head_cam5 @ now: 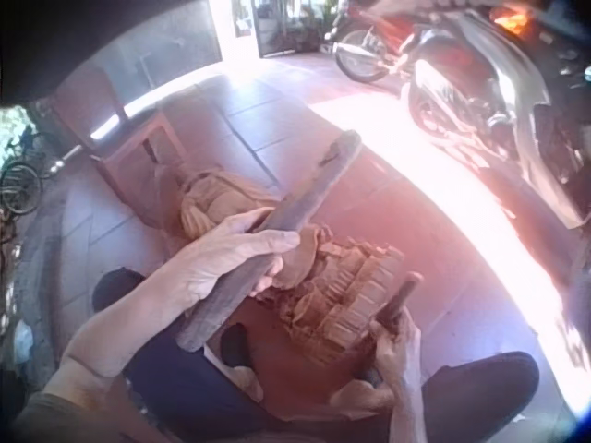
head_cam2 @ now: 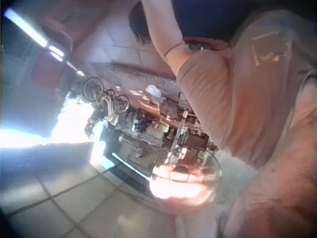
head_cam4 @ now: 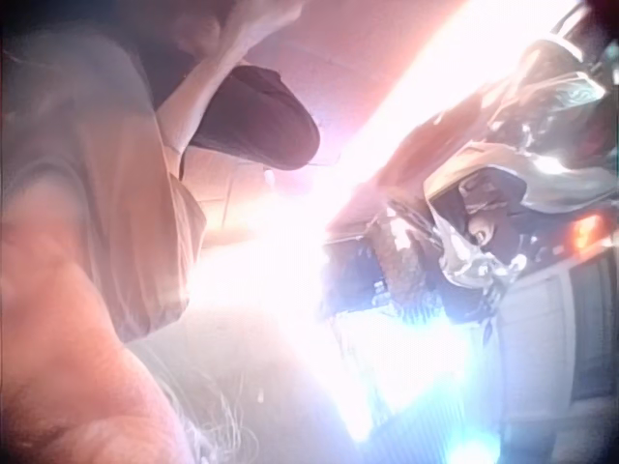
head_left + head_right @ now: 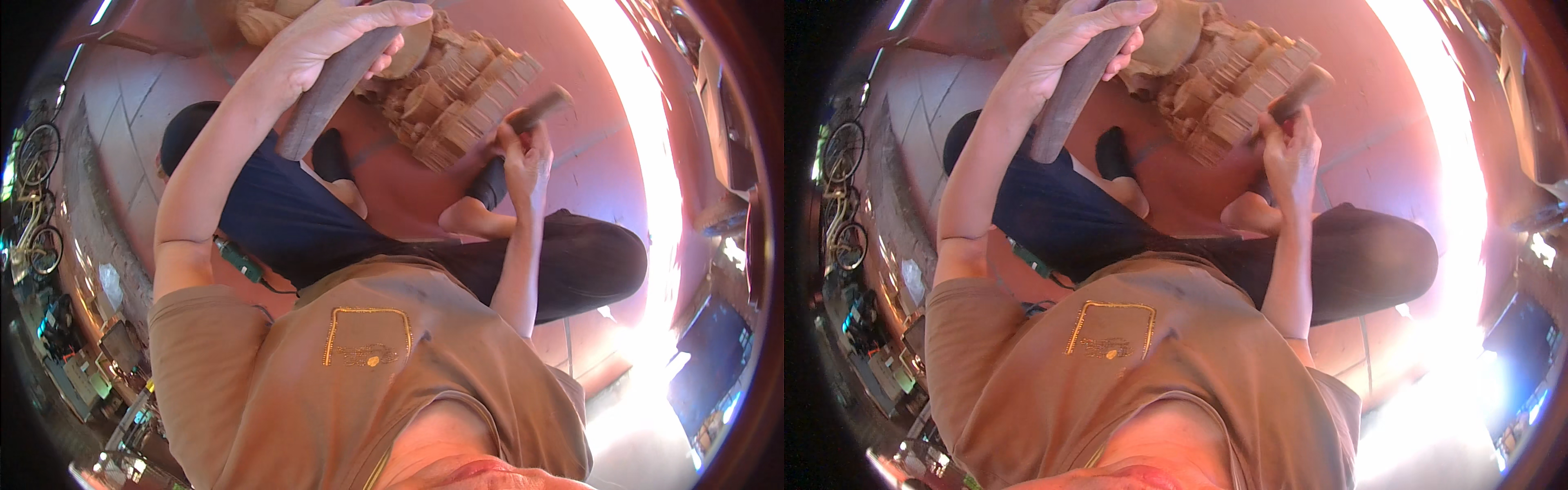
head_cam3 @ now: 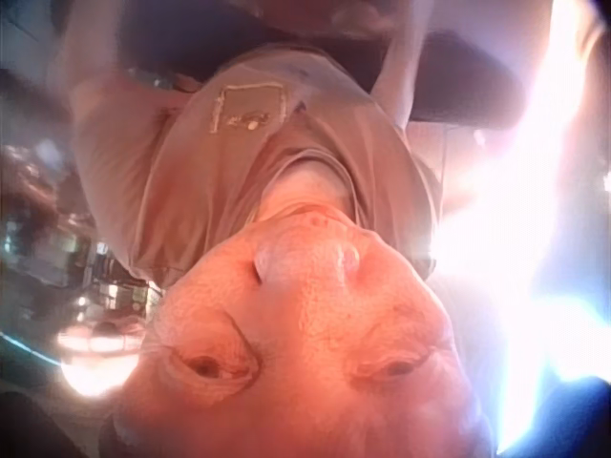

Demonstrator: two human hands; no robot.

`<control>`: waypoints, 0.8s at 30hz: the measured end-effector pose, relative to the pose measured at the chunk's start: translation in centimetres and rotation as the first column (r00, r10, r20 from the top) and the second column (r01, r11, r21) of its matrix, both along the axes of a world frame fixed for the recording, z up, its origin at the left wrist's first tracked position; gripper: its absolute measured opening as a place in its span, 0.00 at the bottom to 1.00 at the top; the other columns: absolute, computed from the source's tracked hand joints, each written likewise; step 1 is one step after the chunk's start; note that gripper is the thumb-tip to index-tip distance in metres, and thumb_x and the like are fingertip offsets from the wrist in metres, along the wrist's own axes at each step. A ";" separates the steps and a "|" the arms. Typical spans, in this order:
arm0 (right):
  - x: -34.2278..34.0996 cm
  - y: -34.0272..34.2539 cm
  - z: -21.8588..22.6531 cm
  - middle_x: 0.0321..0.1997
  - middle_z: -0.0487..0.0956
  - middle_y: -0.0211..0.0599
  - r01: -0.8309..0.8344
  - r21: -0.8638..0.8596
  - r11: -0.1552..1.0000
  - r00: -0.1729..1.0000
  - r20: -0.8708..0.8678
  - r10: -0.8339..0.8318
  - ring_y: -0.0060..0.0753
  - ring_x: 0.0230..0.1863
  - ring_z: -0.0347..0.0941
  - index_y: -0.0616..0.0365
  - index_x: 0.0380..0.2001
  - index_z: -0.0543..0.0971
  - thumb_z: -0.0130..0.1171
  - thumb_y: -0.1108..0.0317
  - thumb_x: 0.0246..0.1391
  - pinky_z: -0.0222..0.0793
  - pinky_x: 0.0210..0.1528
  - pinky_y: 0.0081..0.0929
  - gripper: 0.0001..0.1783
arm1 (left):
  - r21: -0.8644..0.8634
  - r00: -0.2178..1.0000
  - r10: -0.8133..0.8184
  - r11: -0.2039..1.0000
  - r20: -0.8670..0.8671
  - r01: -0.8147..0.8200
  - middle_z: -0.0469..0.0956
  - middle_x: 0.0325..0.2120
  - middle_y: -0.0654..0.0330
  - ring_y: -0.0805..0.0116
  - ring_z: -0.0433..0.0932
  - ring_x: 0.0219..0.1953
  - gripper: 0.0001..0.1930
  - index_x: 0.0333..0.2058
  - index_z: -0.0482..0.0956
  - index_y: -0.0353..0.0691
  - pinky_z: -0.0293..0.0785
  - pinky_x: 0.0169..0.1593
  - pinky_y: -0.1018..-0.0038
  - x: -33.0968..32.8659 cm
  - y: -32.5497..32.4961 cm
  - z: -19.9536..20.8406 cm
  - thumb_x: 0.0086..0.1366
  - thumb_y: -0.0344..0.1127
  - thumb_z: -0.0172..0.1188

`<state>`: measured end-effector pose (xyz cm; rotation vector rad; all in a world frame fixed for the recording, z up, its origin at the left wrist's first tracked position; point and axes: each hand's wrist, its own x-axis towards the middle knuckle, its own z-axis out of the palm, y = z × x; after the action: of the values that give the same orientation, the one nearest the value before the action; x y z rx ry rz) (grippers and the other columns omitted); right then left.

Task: The person sits on the floor and carves a wooden statue using a chisel and mallet. They repeatedly strike the chisel to shape the wood, focusing on the lower section of the figure.

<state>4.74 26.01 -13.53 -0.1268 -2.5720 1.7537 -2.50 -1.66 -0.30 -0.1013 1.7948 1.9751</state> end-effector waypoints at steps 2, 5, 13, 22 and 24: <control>0.9 -0.7 -1.0 0.36 0.82 0.38 0.039 0.047 0.998 0.999 -0.003 -0.039 0.28 0.39 0.79 0.60 0.43 0.77 0.62 0.72 0.61 0.77 0.44 0.33 0.09 | 0.071 0.995 0.009 0.997 -0.095 -0.002 0.74 0.23 0.67 0.79 0.72 0.19 0.21 0.53 0.73 0.42 0.70 0.22 0.82 0.4 -0.4 1.1 0.67 0.42 0.66; 0.8 -0.8 0.1 0.38 0.80 0.37 0.059 -0.126 0.990 0.991 -0.116 -0.074 0.28 0.39 0.78 0.61 0.46 0.77 0.62 0.70 0.63 0.78 0.43 0.30 0.10 | 0.026 0.985 0.084 0.996 -0.149 -0.082 0.75 0.22 0.66 0.79 0.73 0.18 0.19 0.52 0.73 0.41 0.69 0.21 0.82 0.0 -2.3 2.4 0.68 0.42 0.65; 2.2 -4.0 12.6 0.44 0.78 0.44 -0.112 -0.564 0.818 0.884 -0.433 -0.178 0.37 0.43 0.81 0.62 0.49 0.73 0.59 0.64 0.67 0.84 0.44 0.35 0.15 | 0.105 0.898 0.369 0.930 -0.241 -0.353 0.76 0.21 0.61 0.74 0.75 0.17 0.18 0.42 0.73 0.42 0.72 0.21 0.77 1.2 -8.4 2.8 0.62 0.41 0.71; 1.6 -3.7 15.4 0.45 0.80 0.47 -0.194 -0.651 0.734 0.796 -0.542 -0.270 0.42 0.44 0.82 0.62 0.50 0.74 0.57 0.65 0.67 0.84 0.45 0.38 0.14 | 0.224 0.809 0.552 0.830 -0.199 -0.511 0.75 0.22 0.59 0.72 0.74 0.18 0.21 0.51 0.70 0.42 0.72 0.22 0.74 7.5 -9.0 2.3 0.65 0.40 0.68; 1.3 -3.5 15.6 0.45 0.80 0.47 -0.175 -0.669 0.723 0.805 -0.520 -0.286 0.42 0.44 0.82 0.63 0.50 0.74 0.57 0.65 0.68 0.84 0.45 0.38 0.14 | 0.256 0.785 0.592 0.799 -0.181 -0.543 0.74 0.24 0.59 0.72 0.73 0.20 0.24 0.57 0.68 0.42 0.70 0.24 0.74 9.0 -8.8 1.8 0.67 0.41 0.65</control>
<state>6.00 22.46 2.04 0.2914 -1.3683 2.1843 6.51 -10.50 1.51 -0.3913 1.8650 2.6899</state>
